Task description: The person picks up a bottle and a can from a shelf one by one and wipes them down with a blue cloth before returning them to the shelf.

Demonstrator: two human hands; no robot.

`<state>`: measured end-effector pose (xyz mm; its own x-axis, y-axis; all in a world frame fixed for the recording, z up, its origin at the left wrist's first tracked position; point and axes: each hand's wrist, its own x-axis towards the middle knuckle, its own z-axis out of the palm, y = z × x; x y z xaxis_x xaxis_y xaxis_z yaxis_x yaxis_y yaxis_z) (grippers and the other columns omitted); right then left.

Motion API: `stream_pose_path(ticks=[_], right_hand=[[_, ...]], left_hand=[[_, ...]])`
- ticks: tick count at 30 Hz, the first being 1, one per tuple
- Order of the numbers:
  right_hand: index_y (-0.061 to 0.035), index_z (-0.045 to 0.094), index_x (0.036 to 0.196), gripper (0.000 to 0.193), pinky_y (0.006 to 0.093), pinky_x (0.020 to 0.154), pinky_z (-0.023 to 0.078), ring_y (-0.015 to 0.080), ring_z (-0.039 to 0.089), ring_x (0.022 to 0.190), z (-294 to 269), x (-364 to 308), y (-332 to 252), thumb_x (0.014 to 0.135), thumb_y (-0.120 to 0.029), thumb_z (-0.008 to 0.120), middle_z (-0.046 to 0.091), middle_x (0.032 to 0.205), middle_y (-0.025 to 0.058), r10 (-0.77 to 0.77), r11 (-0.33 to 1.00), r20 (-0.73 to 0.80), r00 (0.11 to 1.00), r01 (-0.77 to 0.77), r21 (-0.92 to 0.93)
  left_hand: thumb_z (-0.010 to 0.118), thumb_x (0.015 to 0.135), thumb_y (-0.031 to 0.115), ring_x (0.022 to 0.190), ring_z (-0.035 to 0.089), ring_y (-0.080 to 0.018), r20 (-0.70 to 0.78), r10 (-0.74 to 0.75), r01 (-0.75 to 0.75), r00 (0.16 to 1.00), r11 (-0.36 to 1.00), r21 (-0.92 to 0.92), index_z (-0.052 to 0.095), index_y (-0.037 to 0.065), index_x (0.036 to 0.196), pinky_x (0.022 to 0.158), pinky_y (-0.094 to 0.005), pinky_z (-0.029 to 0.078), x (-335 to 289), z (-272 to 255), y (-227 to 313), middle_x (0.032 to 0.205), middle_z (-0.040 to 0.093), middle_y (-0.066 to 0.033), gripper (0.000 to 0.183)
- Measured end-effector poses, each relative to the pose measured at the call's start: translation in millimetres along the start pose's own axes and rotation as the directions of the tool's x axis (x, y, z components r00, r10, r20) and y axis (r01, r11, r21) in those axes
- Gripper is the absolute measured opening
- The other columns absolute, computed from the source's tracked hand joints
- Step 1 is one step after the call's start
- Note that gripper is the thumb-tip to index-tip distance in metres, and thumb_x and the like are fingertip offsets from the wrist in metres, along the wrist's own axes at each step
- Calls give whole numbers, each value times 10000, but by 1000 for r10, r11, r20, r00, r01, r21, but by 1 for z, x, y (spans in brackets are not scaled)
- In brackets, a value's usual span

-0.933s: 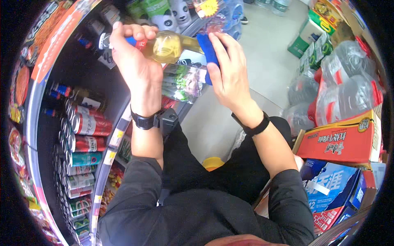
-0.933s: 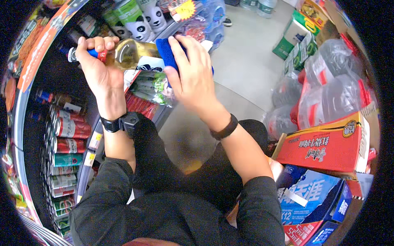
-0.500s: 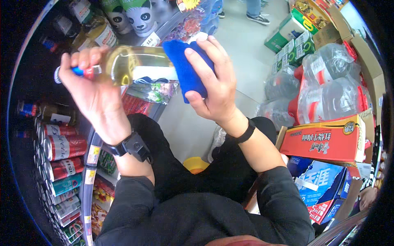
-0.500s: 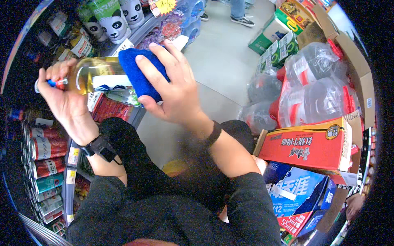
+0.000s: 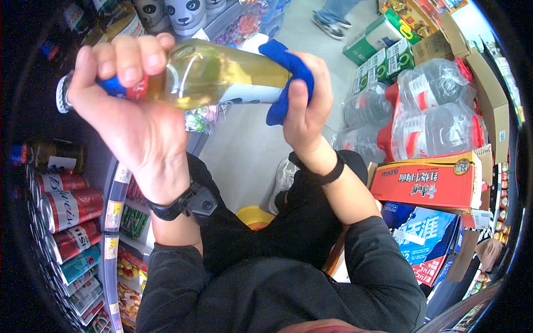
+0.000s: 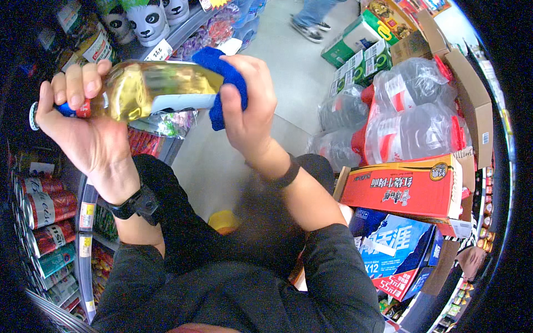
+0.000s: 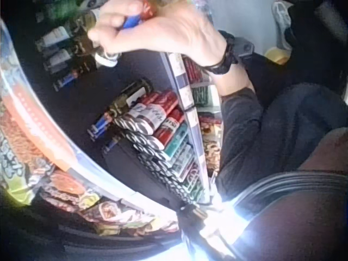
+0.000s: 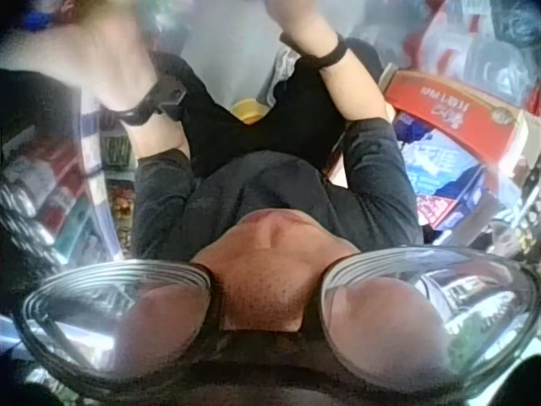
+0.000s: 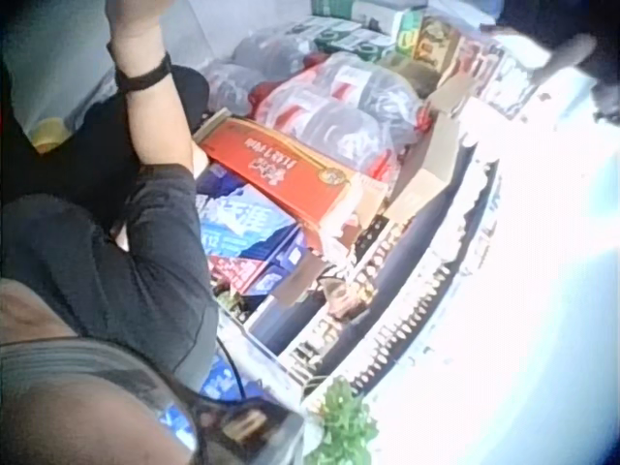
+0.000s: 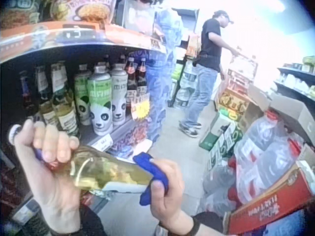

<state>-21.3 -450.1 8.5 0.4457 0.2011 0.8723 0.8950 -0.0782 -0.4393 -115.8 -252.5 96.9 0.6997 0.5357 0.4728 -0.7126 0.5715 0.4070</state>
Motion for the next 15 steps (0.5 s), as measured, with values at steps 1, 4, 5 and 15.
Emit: stream_pose_path(ticks=[1,4,5,15], right_hand=[[47,653,1170,321,369,846,504,306,637,932,2,0,-4,1007,-215,566,655,1052,193,163,985,3,987,-163,56],[38,681,1076,337,280,700,472,95,558,753,-2,7,-12,1060,-267,536,640,847,21,554,793,118,824,-565,226],[16,688,1071,358,258,660,450,42,514,743,-1,9,-8,1061,-313,548,604,813,-35,635,656,208,744,-662,364],[22,543,1379,565,397,679,638,351,733,929,-14,-14,8,1051,-433,474,668,1204,266,353,-274,917,185,-917,290]], left_hand=[[514,999,217,658,462,-200,23,15,-16,1000,999,44,431,143,719,874,-405,440,-2,4,-3,623,428,-6,301],[512,1003,268,651,475,-188,143,21,-42,989,989,145,434,160,720,871,-407,431,-7,10,-13,614,432,6,312],[511,1000,265,635,470,-182,179,0,-27,984,989,147,435,160,716,851,-400,429,-4,7,-12,607,431,9,312],[567,968,232,559,439,-116,352,-266,298,898,954,-42,468,176,670,741,-331,408,25,-34,-2,567,438,46,319]])
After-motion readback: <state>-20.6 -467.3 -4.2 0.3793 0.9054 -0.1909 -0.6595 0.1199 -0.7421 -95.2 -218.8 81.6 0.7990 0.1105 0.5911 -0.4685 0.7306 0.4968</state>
